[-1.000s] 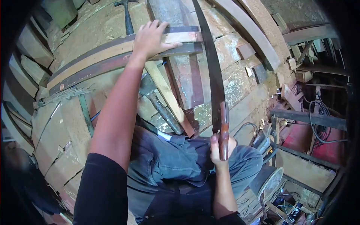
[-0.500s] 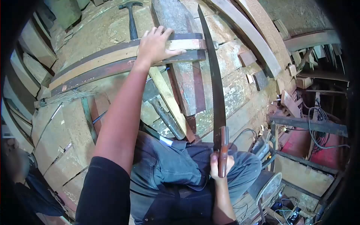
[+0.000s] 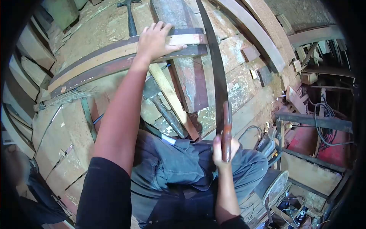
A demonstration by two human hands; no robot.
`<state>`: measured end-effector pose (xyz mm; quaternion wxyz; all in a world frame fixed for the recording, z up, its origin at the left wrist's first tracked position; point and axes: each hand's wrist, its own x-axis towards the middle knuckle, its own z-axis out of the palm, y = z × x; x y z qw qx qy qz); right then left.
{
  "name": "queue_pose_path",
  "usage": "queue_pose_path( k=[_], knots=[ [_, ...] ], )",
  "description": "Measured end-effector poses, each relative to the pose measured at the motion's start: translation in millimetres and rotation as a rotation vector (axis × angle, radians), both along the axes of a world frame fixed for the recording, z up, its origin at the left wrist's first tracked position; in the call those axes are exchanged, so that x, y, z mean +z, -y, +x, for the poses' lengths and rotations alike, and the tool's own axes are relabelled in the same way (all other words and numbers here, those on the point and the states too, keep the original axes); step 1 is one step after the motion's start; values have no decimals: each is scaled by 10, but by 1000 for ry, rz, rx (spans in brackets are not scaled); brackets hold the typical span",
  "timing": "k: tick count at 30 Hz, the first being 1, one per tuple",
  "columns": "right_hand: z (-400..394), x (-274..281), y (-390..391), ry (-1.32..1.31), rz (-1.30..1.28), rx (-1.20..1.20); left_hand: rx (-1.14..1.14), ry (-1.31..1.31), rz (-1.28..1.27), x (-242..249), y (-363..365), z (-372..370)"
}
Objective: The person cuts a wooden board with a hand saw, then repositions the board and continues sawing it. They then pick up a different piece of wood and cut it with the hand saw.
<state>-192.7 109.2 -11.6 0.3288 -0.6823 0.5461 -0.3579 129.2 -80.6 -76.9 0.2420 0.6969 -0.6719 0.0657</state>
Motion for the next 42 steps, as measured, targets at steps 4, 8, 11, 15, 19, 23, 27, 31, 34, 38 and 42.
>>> queue_pose_path(
  k=[4,8,11,15,19,23,27,31,34,38,42],
  knots=[
    [-261,-87,-171,-150,-173,101,2,16,-64,13,19,-13],
    [-320,-137,-265,-35,-84,52,-36,0,-73,29,15,-7],
    [-110,-3,63,-131,-120,123,-1,-6,-7,50,5,-18],
    [-250,-14,54,-158,-113,141,-8,-10,-3,49,-2,-13],
    [-304,-44,-132,-108,-204,141,-23,1,-56,-7,24,4],
    [-21,14,171,15,61,63,-9,-21,-32,10,21,-18],
    [-221,22,-130,-123,-167,145,-1,18,-33,14,34,-4],
    [-258,107,-256,-94,-63,95,12,-7,50,65,13,-29],
    [30,118,78,52,45,14,9,18,-17,17,26,-21],
    [-207,115,-59,-128,-121,144,3,9,28,69,21,-18],
    [-175,168,-207,-94,-121,106,7,7,26,33,11,-21]
  ],
)
